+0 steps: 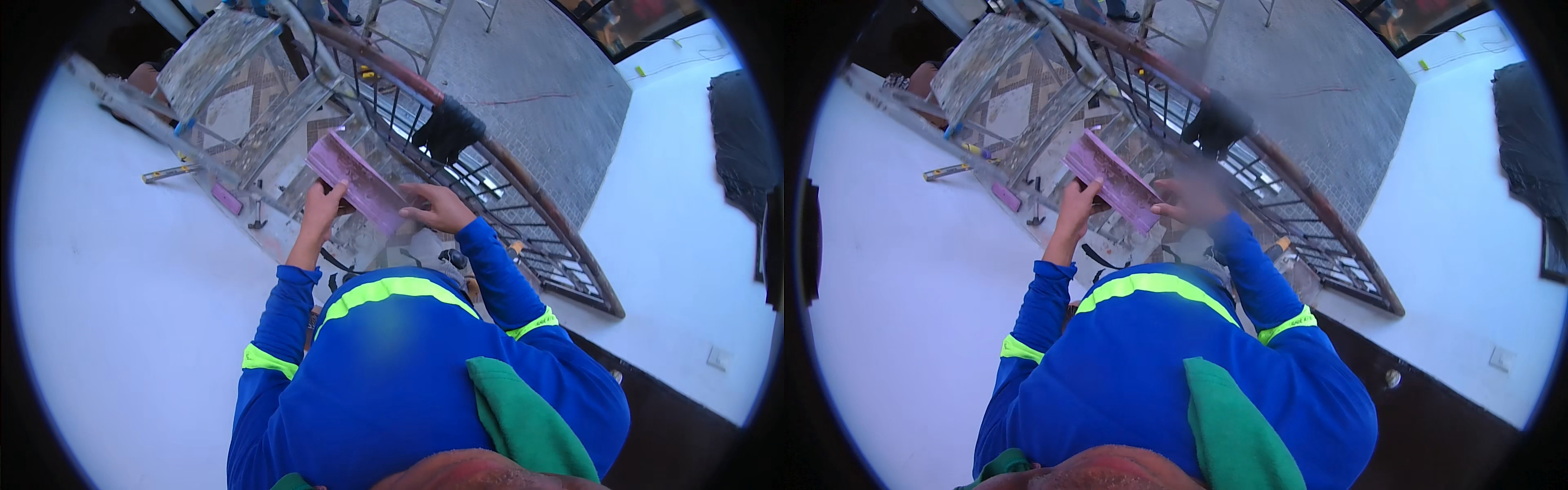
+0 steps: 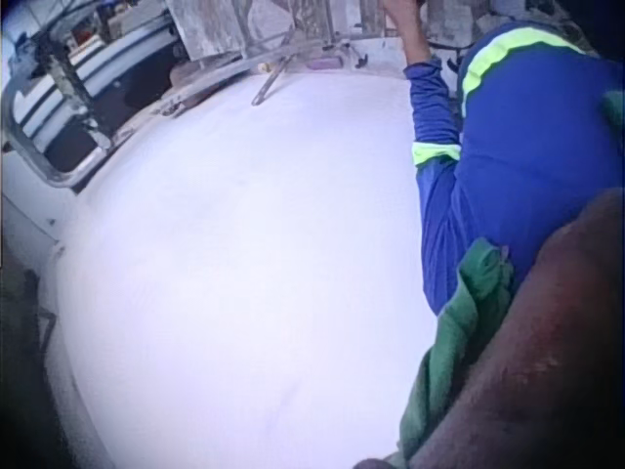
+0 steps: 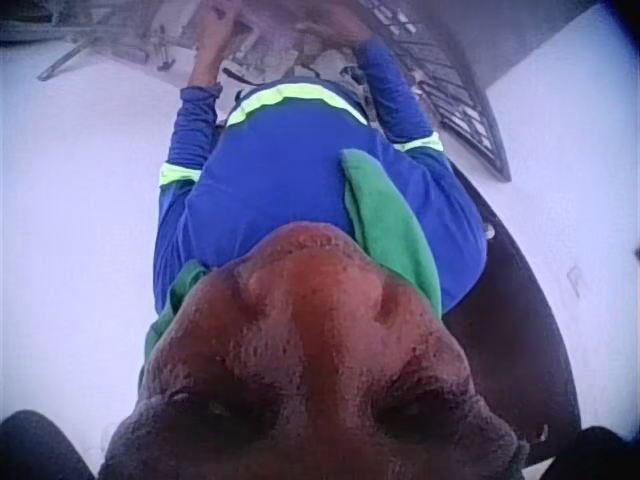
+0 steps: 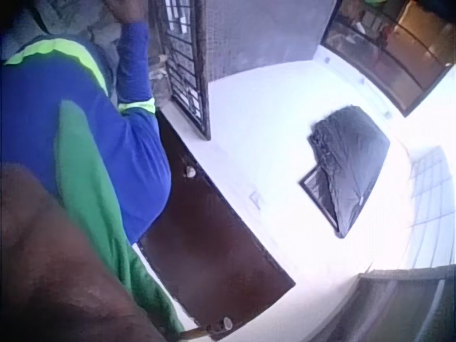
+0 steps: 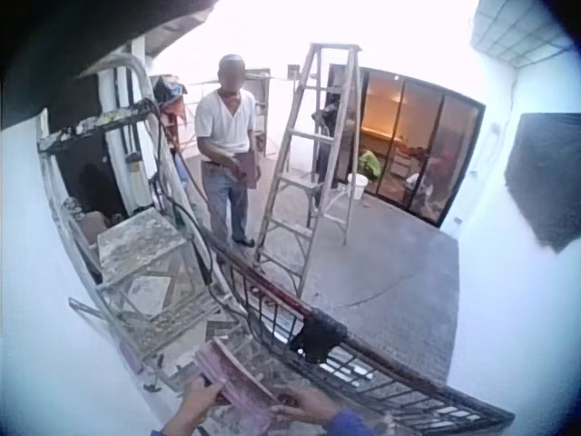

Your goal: The person positions a long purple molding strip along a curved metal frame, then uses a hammer to tap it into place. They then use a power drill to fasten the strip to the frame, securing it with screws.

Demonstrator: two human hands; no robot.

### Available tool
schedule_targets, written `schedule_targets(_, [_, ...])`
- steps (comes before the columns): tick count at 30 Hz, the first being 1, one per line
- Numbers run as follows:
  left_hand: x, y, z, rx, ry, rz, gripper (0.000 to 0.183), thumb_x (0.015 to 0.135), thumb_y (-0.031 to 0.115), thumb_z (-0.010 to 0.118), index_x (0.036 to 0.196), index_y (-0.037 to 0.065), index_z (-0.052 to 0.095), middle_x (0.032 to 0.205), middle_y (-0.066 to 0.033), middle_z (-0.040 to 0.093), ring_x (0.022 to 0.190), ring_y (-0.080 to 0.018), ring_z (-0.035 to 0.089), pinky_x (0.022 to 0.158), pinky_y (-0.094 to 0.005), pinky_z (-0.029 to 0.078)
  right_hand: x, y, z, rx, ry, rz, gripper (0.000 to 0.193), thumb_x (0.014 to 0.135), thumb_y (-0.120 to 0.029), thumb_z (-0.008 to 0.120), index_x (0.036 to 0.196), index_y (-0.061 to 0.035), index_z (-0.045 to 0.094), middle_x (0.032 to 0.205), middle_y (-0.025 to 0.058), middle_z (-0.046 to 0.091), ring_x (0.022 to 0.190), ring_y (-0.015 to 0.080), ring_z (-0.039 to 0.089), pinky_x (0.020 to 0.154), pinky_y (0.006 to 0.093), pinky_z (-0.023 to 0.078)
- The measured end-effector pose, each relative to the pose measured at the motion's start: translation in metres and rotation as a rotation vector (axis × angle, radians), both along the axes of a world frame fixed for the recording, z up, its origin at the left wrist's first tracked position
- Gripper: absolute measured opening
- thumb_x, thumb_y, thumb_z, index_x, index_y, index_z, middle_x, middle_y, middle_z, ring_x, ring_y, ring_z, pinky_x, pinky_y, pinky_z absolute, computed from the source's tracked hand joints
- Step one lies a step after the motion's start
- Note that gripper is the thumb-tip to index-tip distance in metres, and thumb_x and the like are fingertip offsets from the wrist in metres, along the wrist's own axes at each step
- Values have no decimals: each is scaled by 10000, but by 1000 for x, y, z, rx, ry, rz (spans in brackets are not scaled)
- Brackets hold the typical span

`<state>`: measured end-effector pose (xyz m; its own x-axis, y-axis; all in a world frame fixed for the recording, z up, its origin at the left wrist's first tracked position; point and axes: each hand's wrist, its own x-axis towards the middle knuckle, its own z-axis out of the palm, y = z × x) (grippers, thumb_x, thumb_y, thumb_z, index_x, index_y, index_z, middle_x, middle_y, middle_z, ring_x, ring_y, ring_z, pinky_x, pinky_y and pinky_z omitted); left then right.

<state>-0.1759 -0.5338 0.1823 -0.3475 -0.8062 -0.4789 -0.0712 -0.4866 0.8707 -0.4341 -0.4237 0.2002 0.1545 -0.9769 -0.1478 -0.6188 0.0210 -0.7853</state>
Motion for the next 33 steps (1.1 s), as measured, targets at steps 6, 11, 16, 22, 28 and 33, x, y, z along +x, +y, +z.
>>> schedule_targets(6, [-93,-35,-6,-56,-83,42,421,981,248,644,1293,-19,551,1137,-122,672,920,-234,711,778,-402,622,-146,-48,-22,-31,-176,-83,549,916,-300,761,1354,-12,597,989,76,739,879,147,694,843,311,546])
schedule_targets(11, [-142,-71,15,-149,-112,171,456,981,268,657,1316,-19,537,1152,-117,660,962,-212,696,773,-397,620,-205,-129,-33,-22,-246,-57,513,939,-294,742,1336,1,608,1002,73,744,916,137,695,862,305,536])
schedule_targets(16, [-170,-118,70,-209,-25,156,483,976,284,673,1321,-22,533,1156,-123,657,966,-212,696,780,-399,622,-189,-190,7,53,-656,52,538,969,-340,706,1374,-7,587,1084,58,703,895,126,652,810,298,526])
schedule_targets(22, [-200,-182,101,-392,-74,23,496,978,305,678,1319,-29,542,1134,-128,662,906,-210,708,784,-384,619,-183,-220,59,-274,-211,42,451,950,-223,704,1326,8,614,1000,44,706,822,128,628,744,307,519])
schedule_targets(28, [-189,-244,139,-534,-137,115,684,936,469,712,1369,-29,531,1234,-106,648,1125,-227,611,958,-354,488,-198,-225,44,-225,-173,-127,313,942,-84,654,1236,25,645,961,36,707,896,92,617,824,283,507])
schedule_targets(33, [-201,-359,183,-626,100,271,957,899,686,631,1503,-15,390,1522,-192,440,1370,-286,451,1106,-437,369,-211,-211,20,-169,-191,-272,275,947,-54,637,1210,25,652,993,26,703,924,85,616,861,269,496])
